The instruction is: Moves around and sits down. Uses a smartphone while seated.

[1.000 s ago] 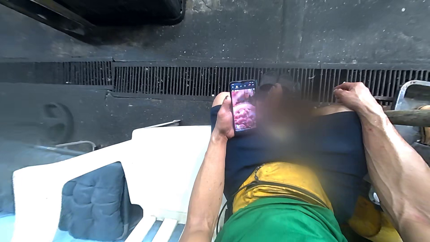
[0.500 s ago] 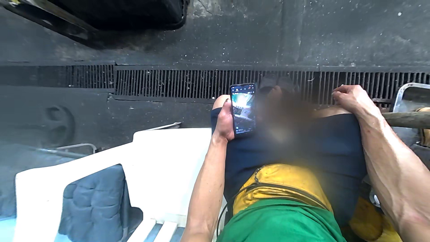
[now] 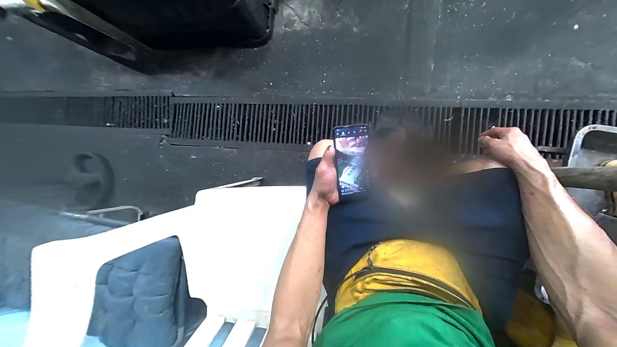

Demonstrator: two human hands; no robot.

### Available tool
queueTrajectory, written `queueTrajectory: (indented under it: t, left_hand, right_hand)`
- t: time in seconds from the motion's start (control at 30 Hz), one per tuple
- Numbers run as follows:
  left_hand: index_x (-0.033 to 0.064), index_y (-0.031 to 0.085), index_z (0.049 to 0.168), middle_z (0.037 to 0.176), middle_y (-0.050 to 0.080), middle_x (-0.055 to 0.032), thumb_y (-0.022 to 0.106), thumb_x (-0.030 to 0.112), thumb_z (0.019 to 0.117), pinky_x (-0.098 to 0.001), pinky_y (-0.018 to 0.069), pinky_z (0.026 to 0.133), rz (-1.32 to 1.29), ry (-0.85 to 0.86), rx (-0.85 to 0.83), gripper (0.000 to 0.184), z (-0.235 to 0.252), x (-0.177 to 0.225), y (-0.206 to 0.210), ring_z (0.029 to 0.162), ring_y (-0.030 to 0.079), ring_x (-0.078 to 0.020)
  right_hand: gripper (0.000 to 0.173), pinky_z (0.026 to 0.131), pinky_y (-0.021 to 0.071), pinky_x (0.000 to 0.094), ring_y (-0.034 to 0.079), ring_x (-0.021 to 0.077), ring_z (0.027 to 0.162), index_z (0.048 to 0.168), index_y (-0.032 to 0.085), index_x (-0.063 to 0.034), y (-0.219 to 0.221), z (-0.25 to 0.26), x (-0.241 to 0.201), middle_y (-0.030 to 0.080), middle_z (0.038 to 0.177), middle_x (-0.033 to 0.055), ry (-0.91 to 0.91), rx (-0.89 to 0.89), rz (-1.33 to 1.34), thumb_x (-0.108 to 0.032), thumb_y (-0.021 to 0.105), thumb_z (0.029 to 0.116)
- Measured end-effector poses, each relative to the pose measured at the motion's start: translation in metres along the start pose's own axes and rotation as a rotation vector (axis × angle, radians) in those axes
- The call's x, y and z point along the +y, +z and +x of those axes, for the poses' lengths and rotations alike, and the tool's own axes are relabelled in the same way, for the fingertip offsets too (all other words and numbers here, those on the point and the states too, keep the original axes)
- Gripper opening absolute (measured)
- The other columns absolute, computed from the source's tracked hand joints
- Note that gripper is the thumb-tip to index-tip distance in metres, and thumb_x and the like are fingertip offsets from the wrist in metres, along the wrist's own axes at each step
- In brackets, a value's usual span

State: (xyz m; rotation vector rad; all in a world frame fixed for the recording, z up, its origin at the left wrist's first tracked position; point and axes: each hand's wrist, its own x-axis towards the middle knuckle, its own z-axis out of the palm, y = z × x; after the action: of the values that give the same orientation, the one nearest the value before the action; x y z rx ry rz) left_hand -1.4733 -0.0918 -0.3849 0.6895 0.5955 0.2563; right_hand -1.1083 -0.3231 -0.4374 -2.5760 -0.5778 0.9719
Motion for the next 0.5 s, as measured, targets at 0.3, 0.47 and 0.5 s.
queueTrajectory:
  t: [0.3,0.47,0.5]
  left_hand:
    - [0.0243,0.056,0.139,0.120,0.069,-0.0137,0.023,0.069,0.1005,-0.0529,0.0597,0.083,-0.030,0.011,-0.006,0.067,0.0000,-0.0013,0.0002,0.103,0.070,-0.0308]
    - [0.0239,0.056,0.138,0.119,0.069,-0.0142,0.020,0.069,0.1006,-0.0529,0.0595,0.083,-0.030,0.004,-0.003,0.069,0.0004,-0.0016,-0.0005,0.103,0.070,-0.0310]
    - [0.0229,0.056,0.138,0.119,0.069,-0.0148,0.019,0.070,0.1004,-0.0528,0.0596,0.083,-0.024,0.001,0.002,0.071,0.0007,-0.0017,-0.0009,0.102,0.070,-0.0313]
  right_hand:
    - [0.033,0.082,0.0443,0.0756,0.065,0.0498,0.100,0.116,0.072,-0.0079,-0.0006,-0.0007,0.0016,0.070,0.107,0.0272,0.003,0.003,-0.003,-0.031,0.053,0.1026]
    - [0.033,0.082,0.0445,0.0753,0.066,0.0498,0.099,0.116,0.072,-0.0067,-0.0006,-0.0006,-0.0005,0.070,0.106,0.0276,0.014,0.010,-0.009,-0.031,0.053,0.1031]
    - [0.033,0.082,0.0450,0.0750,0.066,0.0493,0.098,0.116,0.072,-0.0069,-0.0006,-0.0004,-0.0005,0.070,0.106,0.0273,0.014,0.009,-0.011,-0.031,0.053,0.1029]
